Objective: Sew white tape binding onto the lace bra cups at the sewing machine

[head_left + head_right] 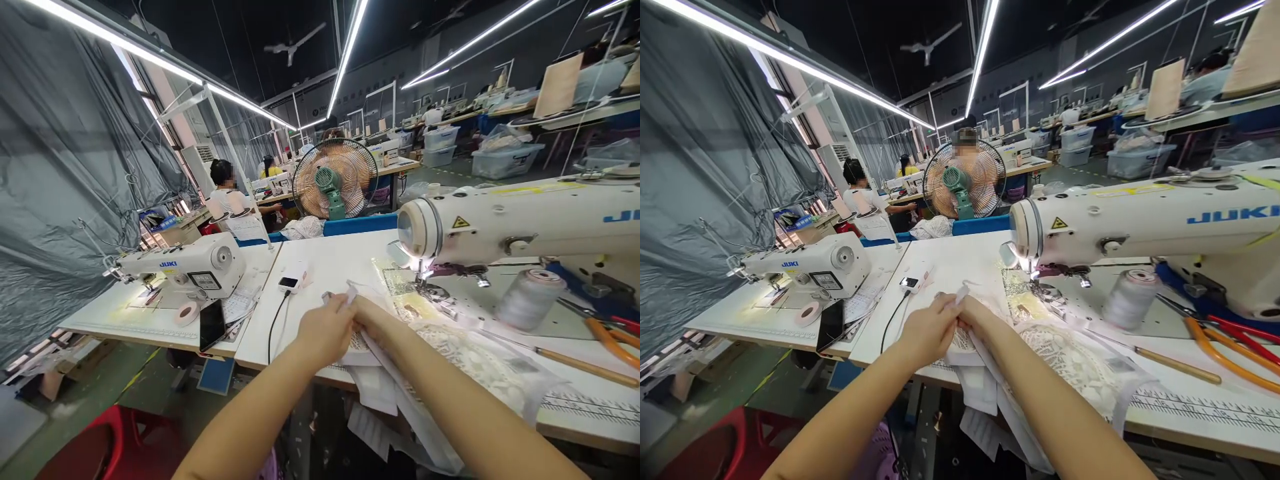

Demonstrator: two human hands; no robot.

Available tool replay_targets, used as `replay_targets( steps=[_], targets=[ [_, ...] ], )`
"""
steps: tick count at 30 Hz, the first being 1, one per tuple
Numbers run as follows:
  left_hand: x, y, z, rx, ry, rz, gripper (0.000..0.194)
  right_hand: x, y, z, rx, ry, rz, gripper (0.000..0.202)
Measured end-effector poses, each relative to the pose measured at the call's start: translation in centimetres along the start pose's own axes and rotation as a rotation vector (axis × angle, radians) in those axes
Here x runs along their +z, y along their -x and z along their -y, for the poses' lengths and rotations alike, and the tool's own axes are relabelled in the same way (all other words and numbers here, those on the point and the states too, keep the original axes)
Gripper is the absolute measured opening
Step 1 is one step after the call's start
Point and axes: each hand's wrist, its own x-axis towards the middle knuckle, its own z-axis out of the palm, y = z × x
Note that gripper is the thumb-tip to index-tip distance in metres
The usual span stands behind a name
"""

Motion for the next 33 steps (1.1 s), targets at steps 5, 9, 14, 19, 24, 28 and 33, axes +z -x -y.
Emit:
replay_targets(
  steps=[5, 9, 14, 19, 24, 28, 33],
  targets=[
    [3.5, 0.4, 2.0, -0.398, 0.602, -0.168, 0.027, -0.2, -0.6, -1.9, -0.122, -0.211, 0.050, 0.028],
    [4.7, -1.7, 3.2, -0.627, 1.068, -0.098, 0.042, -0.2, -0.6, -2.4, -0.165, -0.275, 0.091, 0.031],
    [4.9, -4.2, 3.1, -0.783, 1.460, -0.241, 0.029, 0.2, -0.4, -2.1, -0.209, -0.267, 0.149, 0.029],
    [4.7, -5.7, 4.9, -0.831, 1.480, -0.545, 0.014, -0.5, 0.1, -2.1, -0.266, -0.246, 0.177, 0.031],
    [3.5, -6.4, 7.3, -0.864, 1.373, -0.723, 0.005, -1.5, 1.0, -1.4, -0.258, -0.326, 0.255, 0.032],
    [3.2, -7.2, 7.1, -0.786, 1.284, -0.735, 0.010, -1.9, 2.1, -0.2, -0.225, -0.440, 0.400, 0.023],
    [3.6, -7.7, 5.7, -0.745, 1.203, -0.715, 0.020, -2.4, 2.3, 0.2, -0.381, -0.659, 0.406, 0.037]
  ],
)
